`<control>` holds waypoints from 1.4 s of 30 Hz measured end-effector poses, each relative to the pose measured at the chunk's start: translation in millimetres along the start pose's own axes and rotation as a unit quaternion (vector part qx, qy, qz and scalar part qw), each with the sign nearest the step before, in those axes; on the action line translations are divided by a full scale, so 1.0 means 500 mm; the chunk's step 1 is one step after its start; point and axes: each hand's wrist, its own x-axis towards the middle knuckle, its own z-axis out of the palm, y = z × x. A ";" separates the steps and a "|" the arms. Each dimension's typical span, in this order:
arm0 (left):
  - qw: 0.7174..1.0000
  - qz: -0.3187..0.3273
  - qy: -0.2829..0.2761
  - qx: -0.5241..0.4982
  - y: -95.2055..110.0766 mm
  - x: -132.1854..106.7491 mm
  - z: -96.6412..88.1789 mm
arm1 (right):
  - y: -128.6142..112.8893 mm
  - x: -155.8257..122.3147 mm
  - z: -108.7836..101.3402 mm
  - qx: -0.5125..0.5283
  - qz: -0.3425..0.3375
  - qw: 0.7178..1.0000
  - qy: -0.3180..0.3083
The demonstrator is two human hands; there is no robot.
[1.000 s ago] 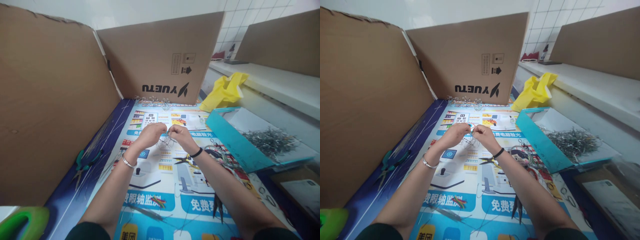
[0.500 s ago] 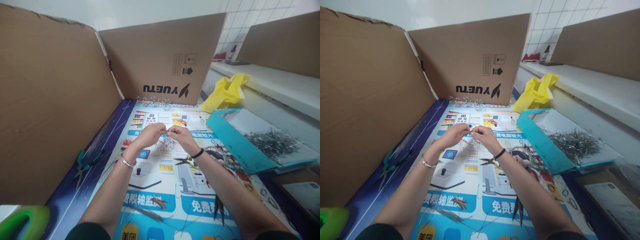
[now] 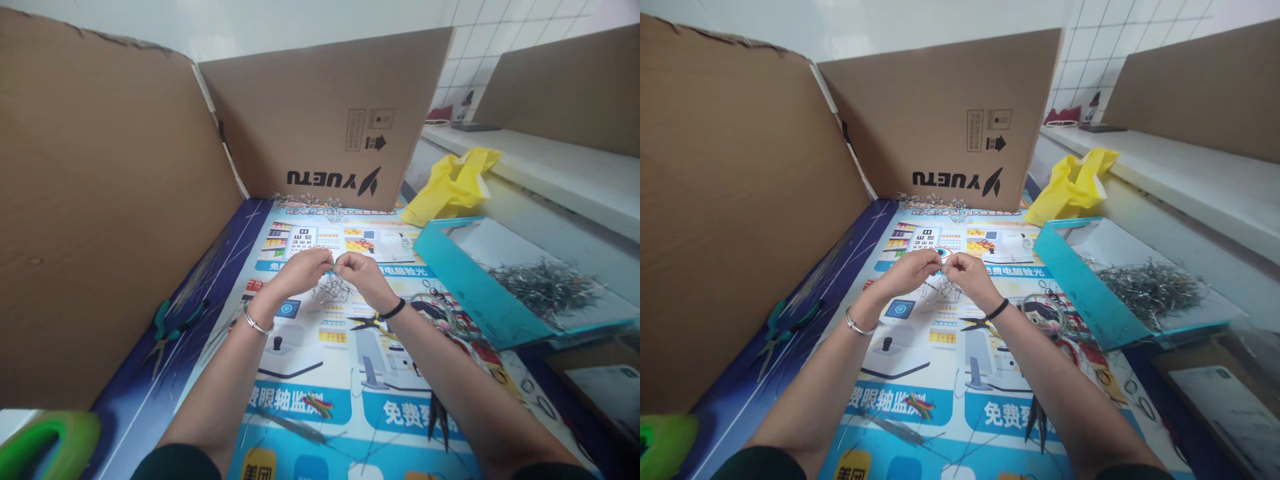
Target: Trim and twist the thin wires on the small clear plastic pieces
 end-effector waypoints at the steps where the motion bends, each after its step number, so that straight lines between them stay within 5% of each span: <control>1: 1.000 0.002 0.001 0.005 0.000 0.001 0.002 | -0.001 0.000 0.001 -0.005 -0.004 1.000 0.002; 11: 0.997 -0.001 0.032 0.074 0.006 0.002 0.018 | -0.009 -0.003 0.005 -0.030 -0.045 0.998 0.039; 22: 0.994 0.017 0.033 0.105 -0.009 0.001 0.013 | -0.006 0.004 -0.002 0.002 -0.018 1.000 0.004; 42: 0.976 0.003 0.081 0.202 0.039 0.006 0.041 | 0.010 0.003 0.010 0.026 0.018 0.997 0.067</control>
